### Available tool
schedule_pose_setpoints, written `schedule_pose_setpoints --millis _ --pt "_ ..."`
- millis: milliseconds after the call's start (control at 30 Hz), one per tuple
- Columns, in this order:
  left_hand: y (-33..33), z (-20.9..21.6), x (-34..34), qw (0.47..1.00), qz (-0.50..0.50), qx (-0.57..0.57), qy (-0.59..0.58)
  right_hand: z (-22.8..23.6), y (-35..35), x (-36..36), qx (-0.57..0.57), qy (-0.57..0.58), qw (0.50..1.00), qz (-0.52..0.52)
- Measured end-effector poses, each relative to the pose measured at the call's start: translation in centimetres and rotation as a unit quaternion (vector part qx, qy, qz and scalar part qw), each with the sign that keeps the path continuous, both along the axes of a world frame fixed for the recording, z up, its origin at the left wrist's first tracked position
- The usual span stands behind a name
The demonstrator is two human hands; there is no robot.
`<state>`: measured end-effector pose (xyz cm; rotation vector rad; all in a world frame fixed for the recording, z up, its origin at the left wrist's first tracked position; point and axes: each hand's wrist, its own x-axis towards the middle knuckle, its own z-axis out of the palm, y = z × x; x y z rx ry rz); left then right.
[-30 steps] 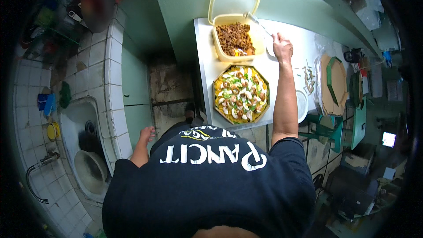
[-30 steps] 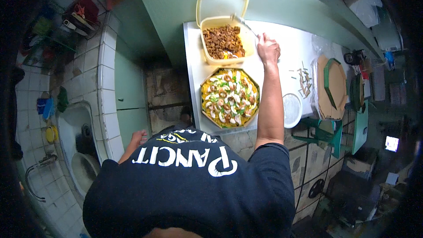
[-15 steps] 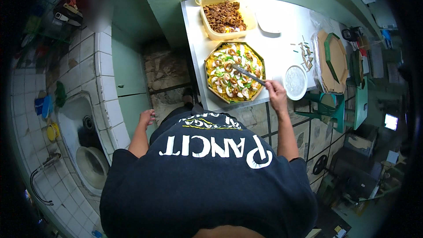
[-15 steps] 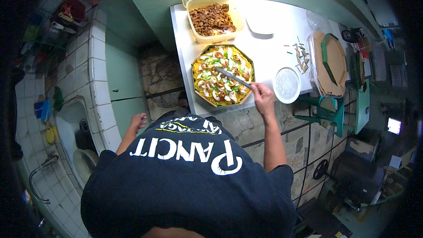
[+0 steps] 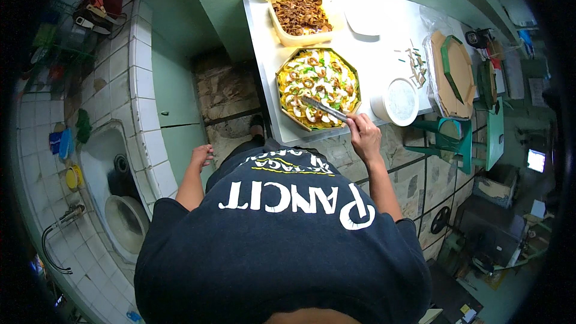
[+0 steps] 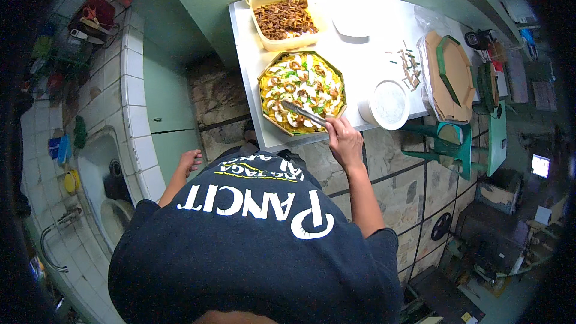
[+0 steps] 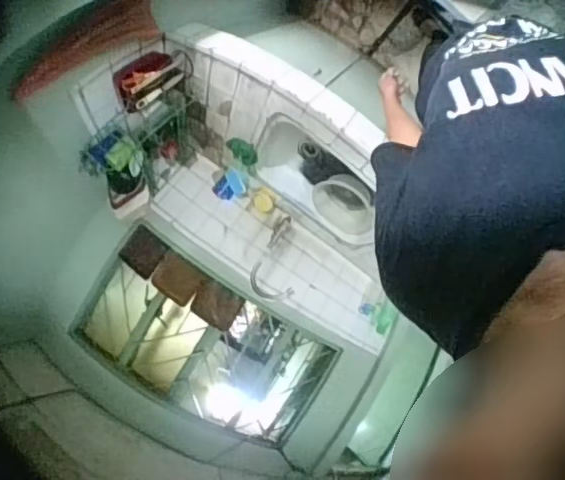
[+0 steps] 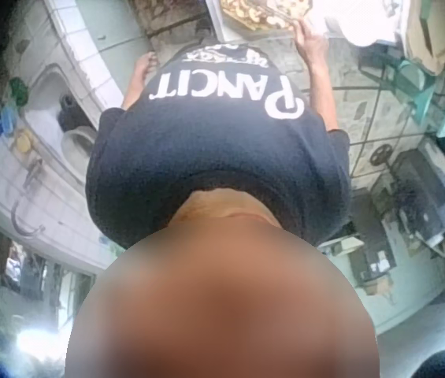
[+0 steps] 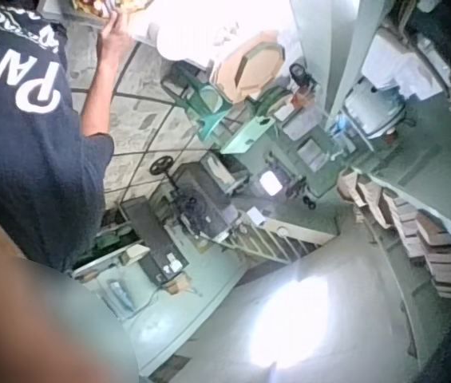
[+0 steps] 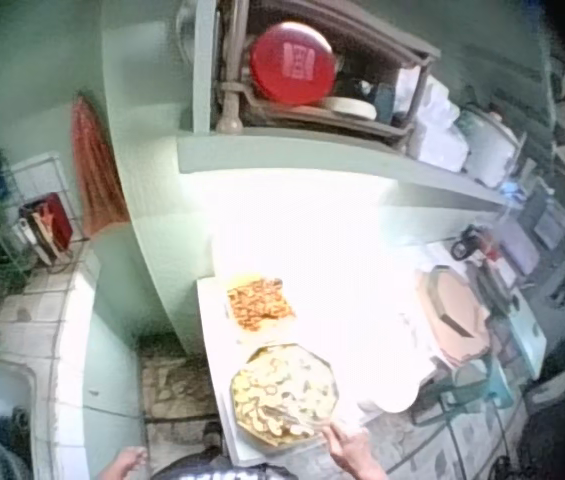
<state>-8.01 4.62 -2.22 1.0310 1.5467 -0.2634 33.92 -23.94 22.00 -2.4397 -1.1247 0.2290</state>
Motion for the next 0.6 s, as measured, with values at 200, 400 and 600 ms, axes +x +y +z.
schedule_pose_setpoints --millis 200,400,600 --pt "3.3 -3.2 -0.5 1.0 -0.007 -0.019 0.017 -3.2 4.1 -2.0 -0.02 -0.092 0.993 0.076" --pt "6.7 -5.7 -0.6 1.0 -0.007 -0.019 0.004 -5.6 7.9 -2.1 -0.008 -0.092 0.993 0.079" --pt "7.7 -5.9 -0.1 1.0 -0.017 -0.014 0.007 -5.4 6.9 -2.4 -0.032 -0.068 0.995 0.062"
